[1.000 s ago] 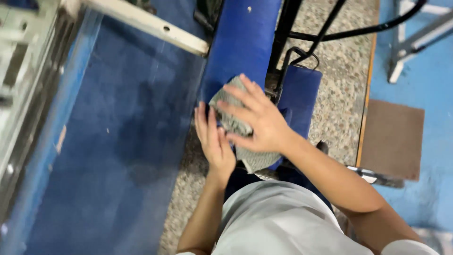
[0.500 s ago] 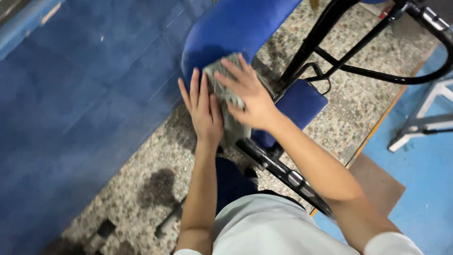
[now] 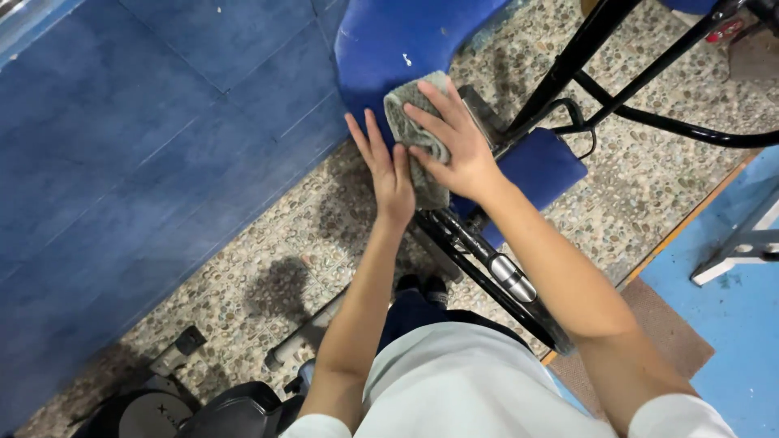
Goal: Cleaning and wiping down various gym machines with a cloth.
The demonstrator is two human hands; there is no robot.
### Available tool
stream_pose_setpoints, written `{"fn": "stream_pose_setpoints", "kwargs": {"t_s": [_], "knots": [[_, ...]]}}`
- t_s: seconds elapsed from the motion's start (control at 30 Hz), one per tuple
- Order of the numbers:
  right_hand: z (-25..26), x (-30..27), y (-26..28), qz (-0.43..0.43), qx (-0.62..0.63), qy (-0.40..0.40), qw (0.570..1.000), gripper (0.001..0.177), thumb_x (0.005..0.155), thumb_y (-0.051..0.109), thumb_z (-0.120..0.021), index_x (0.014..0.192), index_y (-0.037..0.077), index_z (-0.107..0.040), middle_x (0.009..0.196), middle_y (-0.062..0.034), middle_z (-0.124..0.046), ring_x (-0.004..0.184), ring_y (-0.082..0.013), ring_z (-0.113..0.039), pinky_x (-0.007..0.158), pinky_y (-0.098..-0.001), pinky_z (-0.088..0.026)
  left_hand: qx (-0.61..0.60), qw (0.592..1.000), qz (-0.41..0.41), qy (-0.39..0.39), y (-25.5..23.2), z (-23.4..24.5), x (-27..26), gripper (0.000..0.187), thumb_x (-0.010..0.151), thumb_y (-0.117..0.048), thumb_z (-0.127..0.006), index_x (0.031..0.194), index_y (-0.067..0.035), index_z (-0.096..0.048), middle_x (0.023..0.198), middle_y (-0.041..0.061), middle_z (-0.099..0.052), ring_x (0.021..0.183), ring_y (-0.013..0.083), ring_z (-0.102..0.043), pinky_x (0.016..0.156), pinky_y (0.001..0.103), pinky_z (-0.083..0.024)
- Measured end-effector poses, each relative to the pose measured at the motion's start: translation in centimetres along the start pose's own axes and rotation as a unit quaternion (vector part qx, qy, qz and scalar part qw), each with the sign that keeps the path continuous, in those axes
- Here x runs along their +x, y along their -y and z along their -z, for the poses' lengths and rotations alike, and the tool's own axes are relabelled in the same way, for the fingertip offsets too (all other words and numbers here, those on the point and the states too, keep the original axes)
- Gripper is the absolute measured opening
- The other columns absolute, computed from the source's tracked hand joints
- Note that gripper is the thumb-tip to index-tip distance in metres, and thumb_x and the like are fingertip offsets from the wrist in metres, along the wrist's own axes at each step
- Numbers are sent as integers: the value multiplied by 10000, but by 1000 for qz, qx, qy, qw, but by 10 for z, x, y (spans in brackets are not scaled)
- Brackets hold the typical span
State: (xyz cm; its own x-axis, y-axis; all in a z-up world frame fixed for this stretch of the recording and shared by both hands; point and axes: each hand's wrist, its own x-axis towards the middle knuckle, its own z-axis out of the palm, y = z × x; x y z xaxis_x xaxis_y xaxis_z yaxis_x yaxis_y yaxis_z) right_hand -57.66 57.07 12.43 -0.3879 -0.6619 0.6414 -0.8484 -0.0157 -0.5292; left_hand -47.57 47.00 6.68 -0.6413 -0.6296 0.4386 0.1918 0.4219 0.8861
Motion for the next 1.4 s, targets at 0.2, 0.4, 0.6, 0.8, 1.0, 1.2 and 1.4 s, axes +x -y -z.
{"fn": "stream_pose_setpoints", "kwargs": {"t_s": [0.2, 0.4, 0.6, 0.8, 1.0, 1.2, 1.4], "knots": [[-15, 54, -21, -10, -74, -84, 994, 585, 861, -69, -850, 1395, 76, -660, 1515, -133, -514, 1452, -439, -401, 1250, -523, -334, 8, 1000, 14, 13, -3, -3, -15, 646, 1108, -105, -448, 1656, -113, -106, 1741, 168, 115, 1637, 360, 12, 1314, 456, -104], [-23, 35, -24, 13, -66, 48, 997, 584, 931, 334, -833, 1465, 231, -621, 1628, -27, -381, 1491, -524, -225, 1197, -768, -260, -34, 999, 41, -5, -1, -9, -25, 603, 1152, -389, -319, 1653, -129, -106, 1748, 129, 28, 1633, 332, 24, 1315, 487, -70], [-8, 18, -28, 43, 8, 44, 998, 544, 902, 118, -744, 1424, 205, -618, 1596, -24, -438, 1549, -409, -249, 1290, -610, -222, 23, 992, 69, -99, -3, -39, -23, 630, 1121, -377, -353, 1615, -46, -145, 1704, 229, -52, 1577, 407, -144, 1266, 464, -182], [-10, 2, -59, 94, 8, 66, 993, 756, 817, 182, -811, 1515, 317, -554, 1621, -14, -431, 1518, -480, -249, 1187, -598, -257, 191, 949, -28, -250, 25, -78, -24, 550, 1138, -302, -320, 1642, -97, -236, 1624, 223, -253, 1490, 442, -331, 1210, 536, -311], [-4, -3, -61, 131, -73, 75, 986, 838, 758, 248, -876, 1524, 320, -541, 1609, 10, -433, 1504, -434, -300, 1165, -578, -333, 253, 929, -62, -262, 23, -83, -35, 549, 1123, -196, -353, 1635, -40, -228, 1566, 262, -312, 1448, 475, -369, 1179, 557, -343], [18, 7, -39, 161, 8, 50, 986, 700, 708, 8, -774, 1389, 127, -664, 1535, -88, -523, 1484, -433, -359, 1248, -556, -308, 257, 936, 2, -241, 3, -83, -36, 561, 1077, -178, -424, 1575, 12, -249, 1614, 273, -292, 1477, 448, -377, 1230, 477, -326], [20, 30, -64, 155, -11, 123, 980, 591, 885, 97, -734, 1453, 198, -605, 1581, -59, -465, 1508, -408, -269, 1163, -749, -221, 241, 941, 16, -237, -17, -79, -36, 607, 1075, -293, -456, 1586, -37, -253, 1542, 239, -410, 1354, 414, -512, 1129, 434, -431]]}}
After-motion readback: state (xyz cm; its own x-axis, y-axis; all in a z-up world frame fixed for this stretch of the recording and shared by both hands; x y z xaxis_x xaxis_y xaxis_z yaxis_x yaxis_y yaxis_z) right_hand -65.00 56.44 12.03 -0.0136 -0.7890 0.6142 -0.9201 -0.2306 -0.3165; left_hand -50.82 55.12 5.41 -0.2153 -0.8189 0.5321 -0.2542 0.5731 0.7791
